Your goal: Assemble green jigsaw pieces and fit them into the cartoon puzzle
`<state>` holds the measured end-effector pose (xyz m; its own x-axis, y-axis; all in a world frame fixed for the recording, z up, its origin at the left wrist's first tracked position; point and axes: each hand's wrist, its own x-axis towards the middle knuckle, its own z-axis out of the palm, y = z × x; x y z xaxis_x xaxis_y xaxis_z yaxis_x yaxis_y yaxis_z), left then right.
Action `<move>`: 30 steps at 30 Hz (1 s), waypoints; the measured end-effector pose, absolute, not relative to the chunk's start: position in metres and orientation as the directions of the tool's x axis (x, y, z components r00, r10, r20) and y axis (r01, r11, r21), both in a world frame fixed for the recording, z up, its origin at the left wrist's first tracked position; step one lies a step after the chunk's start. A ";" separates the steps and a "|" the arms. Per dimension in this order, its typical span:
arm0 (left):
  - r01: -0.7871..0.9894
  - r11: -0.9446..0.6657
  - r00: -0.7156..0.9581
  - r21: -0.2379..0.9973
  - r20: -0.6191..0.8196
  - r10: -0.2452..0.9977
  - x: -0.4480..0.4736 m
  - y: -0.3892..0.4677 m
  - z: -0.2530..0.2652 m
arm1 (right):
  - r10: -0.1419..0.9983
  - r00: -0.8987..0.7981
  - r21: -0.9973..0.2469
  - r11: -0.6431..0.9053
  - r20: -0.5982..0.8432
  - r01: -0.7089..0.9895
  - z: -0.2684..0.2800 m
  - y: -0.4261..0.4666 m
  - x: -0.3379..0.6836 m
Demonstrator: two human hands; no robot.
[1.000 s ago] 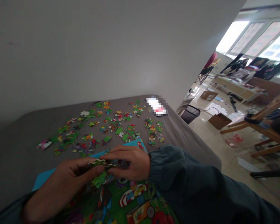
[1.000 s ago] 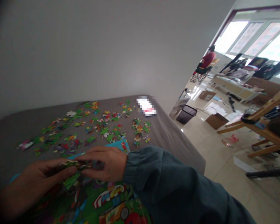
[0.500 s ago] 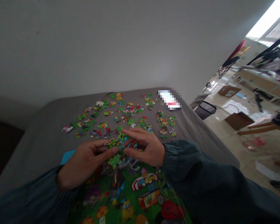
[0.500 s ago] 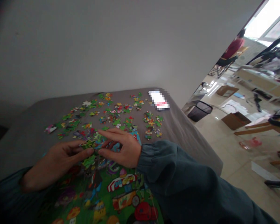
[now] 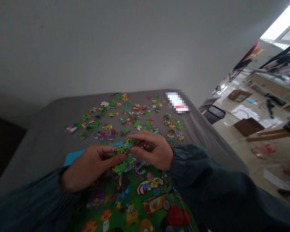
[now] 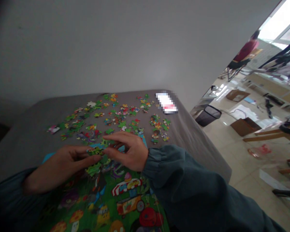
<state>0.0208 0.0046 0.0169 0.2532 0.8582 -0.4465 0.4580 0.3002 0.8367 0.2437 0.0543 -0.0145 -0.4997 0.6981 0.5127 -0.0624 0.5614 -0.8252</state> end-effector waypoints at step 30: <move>0.439 0.224 0.120 0.870 -0.304 0.945 0.031 -0.001 0.023 | 0.845 -0.493 -0.974 0.227 0.209 -0.023 -0.007 0.037 0.238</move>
<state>0.0312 -0.0015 0.0231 0.1200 0.9452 -0.3037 0.4394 0.2238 0.8700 0.2377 0.0375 -0.0073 -0.4931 0.8446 0.2086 -0.0231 0.2270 -0.9736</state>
